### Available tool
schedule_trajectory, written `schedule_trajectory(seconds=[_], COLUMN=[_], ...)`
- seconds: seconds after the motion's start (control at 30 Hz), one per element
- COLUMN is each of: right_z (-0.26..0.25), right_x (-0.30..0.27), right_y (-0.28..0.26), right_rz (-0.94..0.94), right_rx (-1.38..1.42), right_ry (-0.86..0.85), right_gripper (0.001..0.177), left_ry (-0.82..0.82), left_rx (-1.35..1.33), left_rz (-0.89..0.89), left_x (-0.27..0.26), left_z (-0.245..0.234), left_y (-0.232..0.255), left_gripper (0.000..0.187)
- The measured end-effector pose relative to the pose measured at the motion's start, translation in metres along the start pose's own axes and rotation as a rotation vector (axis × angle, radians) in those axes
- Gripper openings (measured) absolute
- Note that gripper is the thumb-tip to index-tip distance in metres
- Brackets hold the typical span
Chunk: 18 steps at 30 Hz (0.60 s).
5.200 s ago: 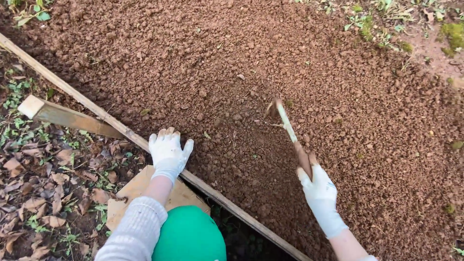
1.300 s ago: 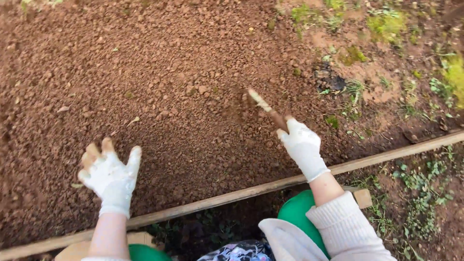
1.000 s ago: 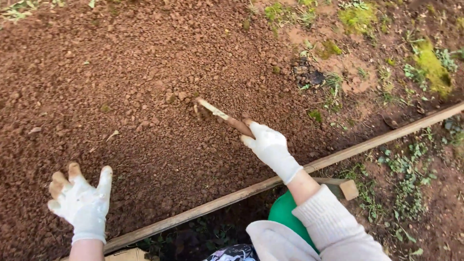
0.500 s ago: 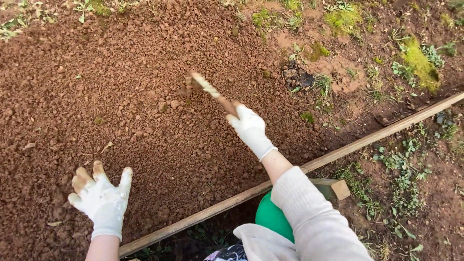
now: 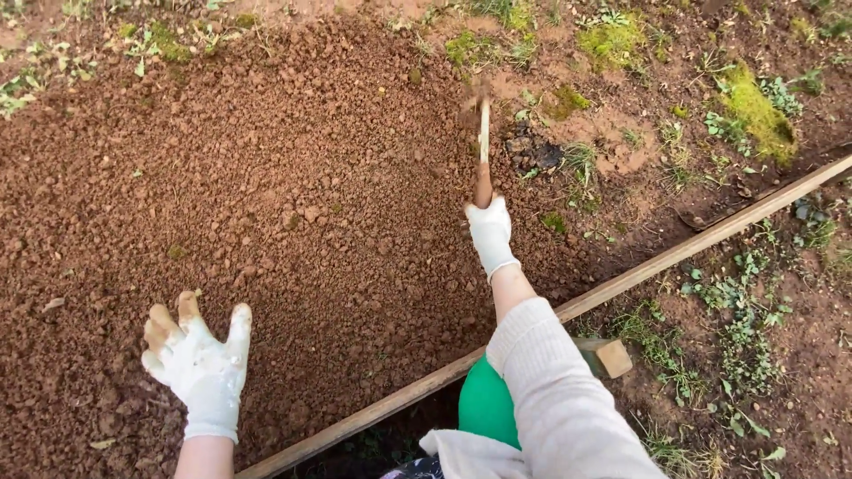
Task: Smoothing and leveling soil in a raised garden bed using a small hand hoe
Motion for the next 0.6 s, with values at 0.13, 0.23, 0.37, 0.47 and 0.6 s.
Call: schedule_trajectory(seconds=[0.13, 0.23, 0.37, 0.47, 0.6], right_z=[-0.003, -0.005, -0.007, 0.002, 0.022], right_x=[0.021, 0.045, 0.04, 0.061, 0.046], right_y=[0.01, 0.014, -0.002, 0.008, 0.008], right_rz=[-0.031, -0.106, 0.069, 0.063, -0.04], right_rx=[0.222, 0.252, 0.089, 0.035, -0.055], right_ry=[0.118, 0.174, 0.046, 0.021, 0.056], right_gripper=[0.034, 0.042, 0.033, 0.041, 0.045], left_ry=[0.014, 0.241, 0.231, 0.062, -0.093], left_rx=[-0.027, -0.119, -0.139, -0.101, 0.083], left_rz=[0.041, 0.225, 0.23, 0.137, 0.052], left_x=[-0.014, -0.042, -0.037, -0.025, -0.008], left_z=[-0.023, -0.041, -0.017, 0.013, 0.039], left_y=[0.029, 0.05, 0.052, 0.04, 0.023], left_gripper=[0.093, 0.076, 0.079, 0.087, 0.095])
Point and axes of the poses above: each hand's wrist, its own x-axis towards the middle knuckle, its own z-axis out of the palm, y = z × x, the point moved 3 cm from there along x, towards the middle knuckle, and after that the axes turned 13 degrees about -y, right-handed, at the moved point
